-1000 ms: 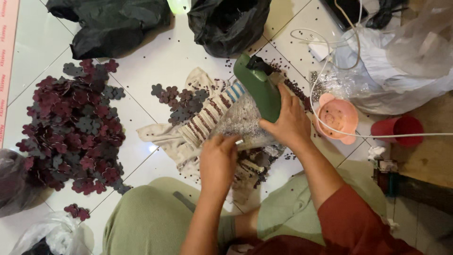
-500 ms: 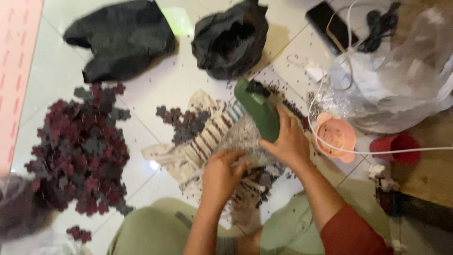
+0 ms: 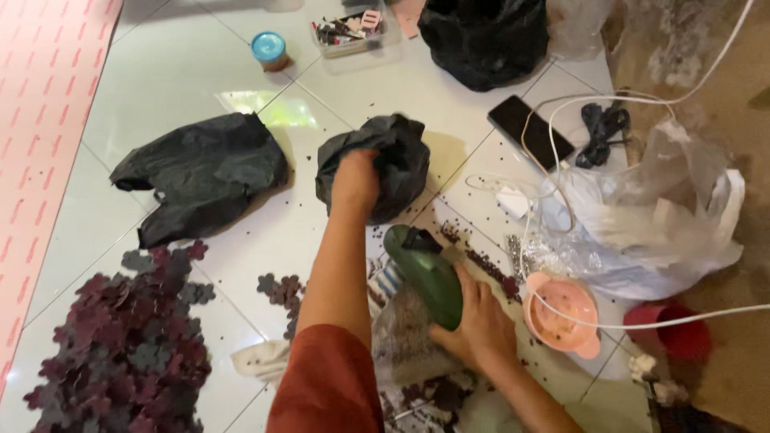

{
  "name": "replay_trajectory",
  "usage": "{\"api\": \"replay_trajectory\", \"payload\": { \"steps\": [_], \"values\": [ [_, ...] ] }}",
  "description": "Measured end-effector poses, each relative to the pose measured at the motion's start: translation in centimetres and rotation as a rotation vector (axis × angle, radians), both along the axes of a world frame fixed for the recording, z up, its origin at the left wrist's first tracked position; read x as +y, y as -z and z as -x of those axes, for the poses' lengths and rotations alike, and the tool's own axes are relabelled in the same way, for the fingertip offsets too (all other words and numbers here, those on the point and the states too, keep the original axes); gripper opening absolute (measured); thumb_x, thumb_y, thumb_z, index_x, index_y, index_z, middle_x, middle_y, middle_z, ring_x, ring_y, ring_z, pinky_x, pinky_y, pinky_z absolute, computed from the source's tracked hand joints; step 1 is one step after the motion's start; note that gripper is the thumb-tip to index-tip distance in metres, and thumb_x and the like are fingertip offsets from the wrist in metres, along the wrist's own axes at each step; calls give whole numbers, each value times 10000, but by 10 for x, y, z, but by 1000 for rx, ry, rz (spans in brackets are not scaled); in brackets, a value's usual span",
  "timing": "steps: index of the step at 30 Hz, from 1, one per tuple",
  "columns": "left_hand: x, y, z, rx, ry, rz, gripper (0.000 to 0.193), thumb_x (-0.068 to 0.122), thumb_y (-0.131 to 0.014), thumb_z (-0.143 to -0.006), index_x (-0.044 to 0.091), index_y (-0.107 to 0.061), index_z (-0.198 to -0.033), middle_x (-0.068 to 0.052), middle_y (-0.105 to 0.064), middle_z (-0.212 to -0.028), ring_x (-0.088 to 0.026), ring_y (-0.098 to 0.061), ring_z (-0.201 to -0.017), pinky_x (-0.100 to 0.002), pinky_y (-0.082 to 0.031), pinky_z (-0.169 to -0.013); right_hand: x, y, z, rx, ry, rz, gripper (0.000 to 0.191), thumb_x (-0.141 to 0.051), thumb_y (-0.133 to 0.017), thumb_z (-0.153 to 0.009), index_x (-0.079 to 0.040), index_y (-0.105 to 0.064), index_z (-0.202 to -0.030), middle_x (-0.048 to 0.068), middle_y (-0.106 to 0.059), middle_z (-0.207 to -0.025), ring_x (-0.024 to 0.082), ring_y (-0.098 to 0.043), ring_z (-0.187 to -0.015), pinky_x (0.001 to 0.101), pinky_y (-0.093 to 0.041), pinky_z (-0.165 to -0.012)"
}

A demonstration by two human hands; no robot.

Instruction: The person sits on the floor holding a green shoe upper in one hand. They pick up small flower-shaped fabric cutouts, apply glue to them from a tube, and press the flowers onto the surface of the shoe upper one at a time, placing finished pieces aside.

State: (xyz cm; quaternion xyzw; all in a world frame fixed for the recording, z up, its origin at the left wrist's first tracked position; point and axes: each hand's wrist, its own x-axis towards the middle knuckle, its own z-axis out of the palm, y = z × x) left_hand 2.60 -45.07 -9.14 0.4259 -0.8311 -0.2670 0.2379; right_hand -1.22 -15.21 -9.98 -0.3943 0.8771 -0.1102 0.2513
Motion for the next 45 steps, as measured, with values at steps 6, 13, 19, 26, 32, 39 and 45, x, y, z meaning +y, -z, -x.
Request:
{"api": "replay_trajectory", "payload": {
  "steps": [6,13,19,26,32,39,45],
  "values": [
    [-12,30,32,-666,166,31,583,108,-719,-725,117,-612,-1299,-199,-458,-1467,-450,-319,-1391,-483,-373,-1078,-24,3,11,-46,40,-5,1215,-425,-869,-597,-251,-213,-1604,136,-465,-1349,363,-534,-1231,460,-482,-991],
    [-2,43,60,-683,220,237,348,165,-624,-868,225,-696,-1204,-137,-705,-1132,-367,-650,-1096,-536,-489,-923,-27,6,20,-100,65,-20,1214,-414,-875,-602,-270,-208,-1606,123,-453,-1345,358,-523,-1242,464,-472,-997],
    [-20,54,51,-434,176,273,165,91,-610,-898,92,-755,-975,-192,-735,-995,-389,-722,-914,-474,-593,-753,-22,9,19,-87,68,-40,1218,-419,-867,-610,-273,-198,-1618,123,-460,-1317,353,-530,-1238,463,-475,-997],
    [-17,65,46,-533,157,308,160,143,-618,-956,70,-761,-952,-196,-745,-993,-383,-735,-908,-454,-604,-739,-18,14,20,-72,67,59,1208,-394,-877,-593,-254,-233,-1605,133,-475,-1294,360,-547,-1207,470,-481,-979],
    [-13,61,53,-687,174,197,206,164,-624,-916,121,-802,-1011,-148,-745,-1094,-350,-726,-1006,-421,-603,-818,-18,15,22,-66,70,53,1202,-404,-880,-596,-257,-241,-1602,137,-477,-1279,367,-549,-1205,482,-479,-980],
    [-4,65,60,-843,148,113,421,242,-661,-862,58,-669,-1239,-95,-617,-1331,-339,-580,-1218,-507,-507,-913,-19,18,29,-111,78,-1,1218,-408,-875,-607,-270,-209,-1618,131,-464,-1296,363,-537,-1221,480,-465,-1000],
    [-3,83,57,-677,75,238,251,125,-650,-909,80,-749,-1134,-150,-707,-1235,-319,-707,-1099,-418,-593,-844,-16,22,32,-118,72,32,1198,-408,-868,-614,-255,-215,-1607,152,-447,-1320,380,-518,-1235,475,-453,-1015]
  ]
}}
